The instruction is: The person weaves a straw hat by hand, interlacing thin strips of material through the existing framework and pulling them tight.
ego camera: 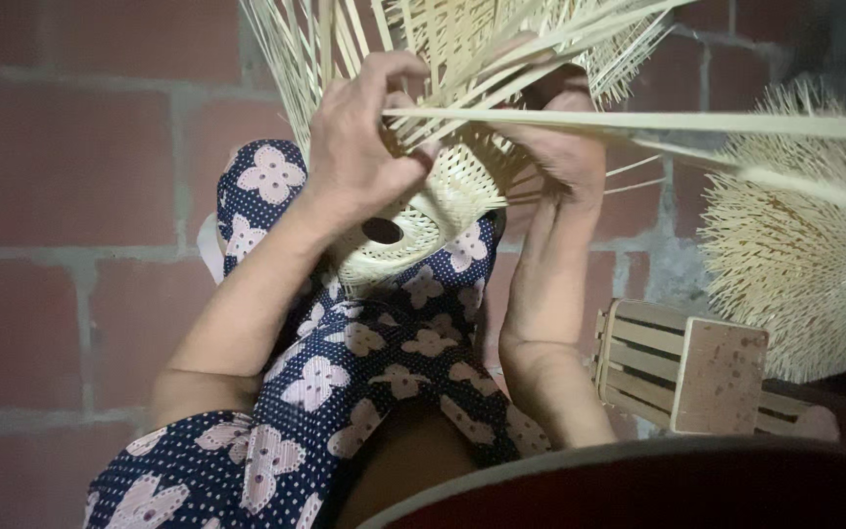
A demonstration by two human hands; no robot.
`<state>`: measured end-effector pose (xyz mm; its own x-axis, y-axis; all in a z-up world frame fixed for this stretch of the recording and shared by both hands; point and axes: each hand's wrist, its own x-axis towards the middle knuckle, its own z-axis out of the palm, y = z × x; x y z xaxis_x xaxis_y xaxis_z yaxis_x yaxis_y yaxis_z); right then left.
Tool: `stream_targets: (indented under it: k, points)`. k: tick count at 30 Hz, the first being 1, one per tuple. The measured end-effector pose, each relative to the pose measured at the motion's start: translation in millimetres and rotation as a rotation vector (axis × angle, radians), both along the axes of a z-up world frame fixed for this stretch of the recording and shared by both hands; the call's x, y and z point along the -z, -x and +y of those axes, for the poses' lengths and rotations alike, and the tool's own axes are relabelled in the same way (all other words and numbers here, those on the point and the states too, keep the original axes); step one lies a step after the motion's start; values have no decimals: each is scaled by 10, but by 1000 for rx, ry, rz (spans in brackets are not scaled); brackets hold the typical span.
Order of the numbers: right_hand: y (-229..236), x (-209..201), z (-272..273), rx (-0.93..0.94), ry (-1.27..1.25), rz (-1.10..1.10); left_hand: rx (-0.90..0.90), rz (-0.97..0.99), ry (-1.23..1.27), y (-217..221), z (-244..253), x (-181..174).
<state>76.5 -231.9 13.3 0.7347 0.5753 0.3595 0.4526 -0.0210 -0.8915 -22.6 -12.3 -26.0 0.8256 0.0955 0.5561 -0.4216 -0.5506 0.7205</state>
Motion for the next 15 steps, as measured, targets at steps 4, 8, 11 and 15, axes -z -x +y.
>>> stream_targets:
  k: [4,8,11,15]
  points:
    - [-122,-7,171,-88,294,-410,163,143,512,-27,122,71]
    - [-98,163,355,-33,553,-378,229,70,373,20,188,129]
    - [-22,314,304,-366,-198,116,194,50,149,32,271,92]
    - [-61,277,56,-382,-333,273,161,149,107,-74,238,12]
